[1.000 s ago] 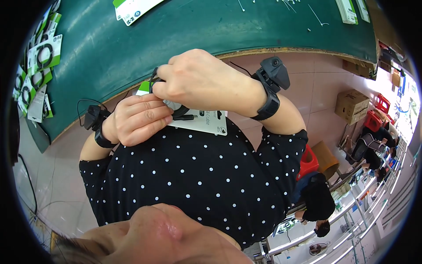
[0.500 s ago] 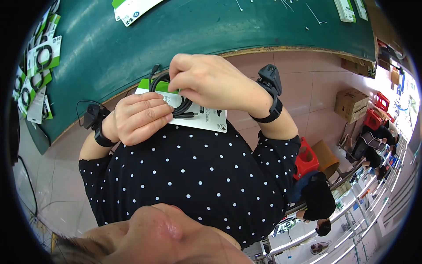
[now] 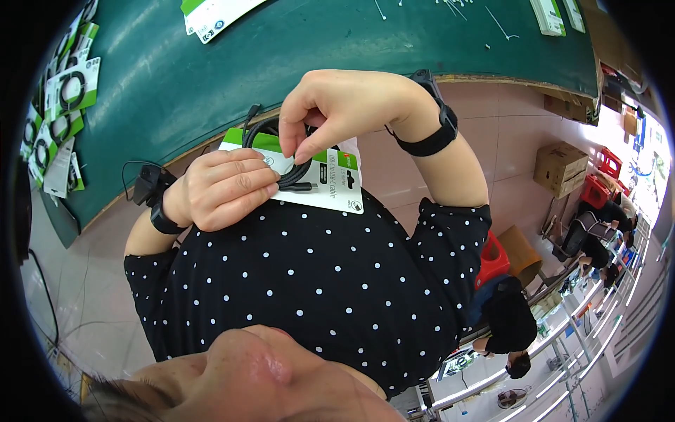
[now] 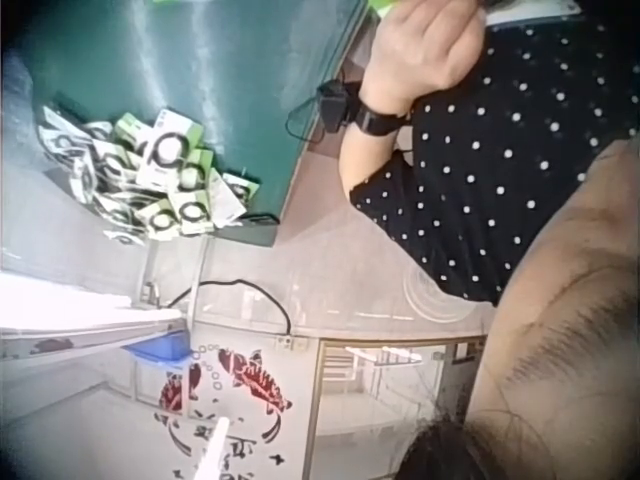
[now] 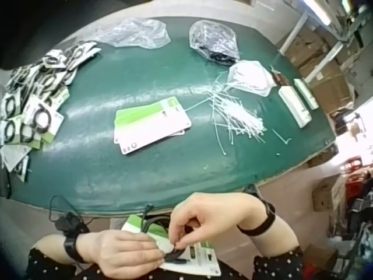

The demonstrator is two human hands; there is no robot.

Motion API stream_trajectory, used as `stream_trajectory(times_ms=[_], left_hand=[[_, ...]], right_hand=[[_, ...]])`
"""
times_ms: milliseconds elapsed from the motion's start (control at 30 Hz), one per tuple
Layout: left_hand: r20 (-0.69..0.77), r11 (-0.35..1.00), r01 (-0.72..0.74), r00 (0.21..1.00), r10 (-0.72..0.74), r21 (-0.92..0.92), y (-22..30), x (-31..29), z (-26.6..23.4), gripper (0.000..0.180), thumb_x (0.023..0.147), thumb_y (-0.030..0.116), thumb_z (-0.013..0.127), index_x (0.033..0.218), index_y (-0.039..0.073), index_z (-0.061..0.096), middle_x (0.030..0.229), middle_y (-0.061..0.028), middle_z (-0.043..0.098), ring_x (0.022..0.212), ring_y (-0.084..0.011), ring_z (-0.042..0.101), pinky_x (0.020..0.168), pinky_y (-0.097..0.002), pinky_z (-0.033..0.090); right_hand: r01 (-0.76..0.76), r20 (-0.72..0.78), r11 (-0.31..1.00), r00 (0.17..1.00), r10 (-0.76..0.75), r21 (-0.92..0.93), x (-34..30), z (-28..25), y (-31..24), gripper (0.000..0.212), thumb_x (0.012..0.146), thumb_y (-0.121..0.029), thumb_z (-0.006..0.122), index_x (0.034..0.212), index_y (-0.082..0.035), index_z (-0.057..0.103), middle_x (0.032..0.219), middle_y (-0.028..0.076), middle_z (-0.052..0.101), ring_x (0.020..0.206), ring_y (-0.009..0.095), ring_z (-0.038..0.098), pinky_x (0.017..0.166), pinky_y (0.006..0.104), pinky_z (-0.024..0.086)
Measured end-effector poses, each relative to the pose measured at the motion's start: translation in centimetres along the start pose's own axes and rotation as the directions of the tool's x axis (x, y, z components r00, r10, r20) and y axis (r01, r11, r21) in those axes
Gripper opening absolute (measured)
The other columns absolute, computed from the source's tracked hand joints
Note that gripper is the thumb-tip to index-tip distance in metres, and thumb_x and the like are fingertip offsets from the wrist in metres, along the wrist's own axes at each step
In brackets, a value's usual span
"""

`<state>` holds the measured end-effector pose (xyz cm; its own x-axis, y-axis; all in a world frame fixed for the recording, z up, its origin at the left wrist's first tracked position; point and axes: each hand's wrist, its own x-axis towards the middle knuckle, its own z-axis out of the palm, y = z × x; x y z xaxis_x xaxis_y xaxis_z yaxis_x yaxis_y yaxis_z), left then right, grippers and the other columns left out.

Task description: The person packages a USB cable by placing it onto a cardboard backing, threading a plastic tie through the card and around the cable, and pulling the tie tight by hand. They then turn the package over to inspect it before placing it onto a pile of others on the table.

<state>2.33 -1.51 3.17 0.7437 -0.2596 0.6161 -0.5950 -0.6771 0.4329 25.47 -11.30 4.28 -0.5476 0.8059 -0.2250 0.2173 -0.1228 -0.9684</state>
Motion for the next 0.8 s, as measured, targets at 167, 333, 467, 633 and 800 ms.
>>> stream_trajectory(times_ms=[167, 333, 467, 633, 800], left_hand=[[-0.009, 1.000, -0.004, 1.000, 0.004, -0.001, -0.2, 0.1, 0.2, 0.017, 0.067, 0.004, 0.068, 0.080, -0.006, 0.064, 0.088, -0.0159, 0.067, 0.073, -0.0258, 0.066, 0.072, -0.0361, 0.057], [-0.011, 1.000, 0.012, 1.000, -0.012, -0.011, -0.6, -0.1, -0.1, 0.016, 0.070, 0.003, 0.068, 0.083, -0.005, 0.065, 0.088, -0.0169, 0.068, 0.077, -0.0281, 0.068, 0.072, -0.0377, 0.057], [-0.036, 0.993, 0.113, 0.993, -0.112, 0.030, -0.9, -0.2, -0.1, 0.016, 0.068, 0.002, 0.070, 0.082, -0.003, 0.066, 0.087, -0.0144, 0.069, 0.076, -0.0264, 0.068, 0.070, -0.0353, 0.056], [-0.044, 0.988, 0.151, 0.988, -0.150, 0.028, -0.9, -0.6, 0.4, 0.015, 0.067, 0.001, 0.071, 0.082, -0.001, 0.066, 0.088, -0.0125, 0.069, 0.076, -0.0250, 0.068, 0.069, -0.0338, 0.055], [-0.020, 0.987, 0.148, 0.989, -0.147, 0.054, -0.7, -0.6, 0.4, 0.015, 0.068, 0.001, 0.070, 0.082, -0.001, 0.066, 0.087, -0.0126, 0.069, 0.075, -0.0249, 0.068, 0.069, -0.0343, 0.055]], right_hand=[[-0.003, -0.067, 0.953, 0.998, -0.018, -0.304, -1.0, 0.4, -0.8, 0.010, 0.078, -0.012, 0.076, 0.081, -0.005, 0.070, 0.075, 0.004, 0.062, 0.065, 0.014, 0.054, 0.052, 0.0269, 0.039], [0.167, -0.258, 0.907, 0.925, -0.280, -0.386, -1.1, 0.4, -0.5, 0.009, 0.080, -0.011, 0.075, 0.080, -0.004, 0.069, 0.076, 0.002, 0.063, 0.065, 0.010, 0.055, 0.051, 0.0252, 0.039], [0.088, -0.515, 0.979, 0.857, 0.021, 0.186, -0.6, 2.6, 0.2, 0.010, 0.080, -0.009, 0.075, 0.078, -0.003, 0.067, 0.076, 0.000, 0.062, 0.059, 0.005, 0.049, 0.049, 0.0217, 0.034], [0.043, -0.546, 0.982, 0.835, 0.066, 0.184, -0.8, 4.0, 1.2, 0.010, 0.079, -0.008, 0.076, 0.079, -0.003, 0.068, 0.076, -0.003, 0.061, 0.055, 0.001, 0.042, 0.047, 0.0187, 0.029], [-0.052, -0.532, 0.977, 0.832, 0.156, 0.206, -2.2, 3.4, 2.6, 0.017, 0.077, -0.018, 0.077, 0.079, -0.004, 0.069, 0.061, -0.004, 0.055, 0.051, 0.002, 0.036, 0.047, 0.0220, 0.027]])
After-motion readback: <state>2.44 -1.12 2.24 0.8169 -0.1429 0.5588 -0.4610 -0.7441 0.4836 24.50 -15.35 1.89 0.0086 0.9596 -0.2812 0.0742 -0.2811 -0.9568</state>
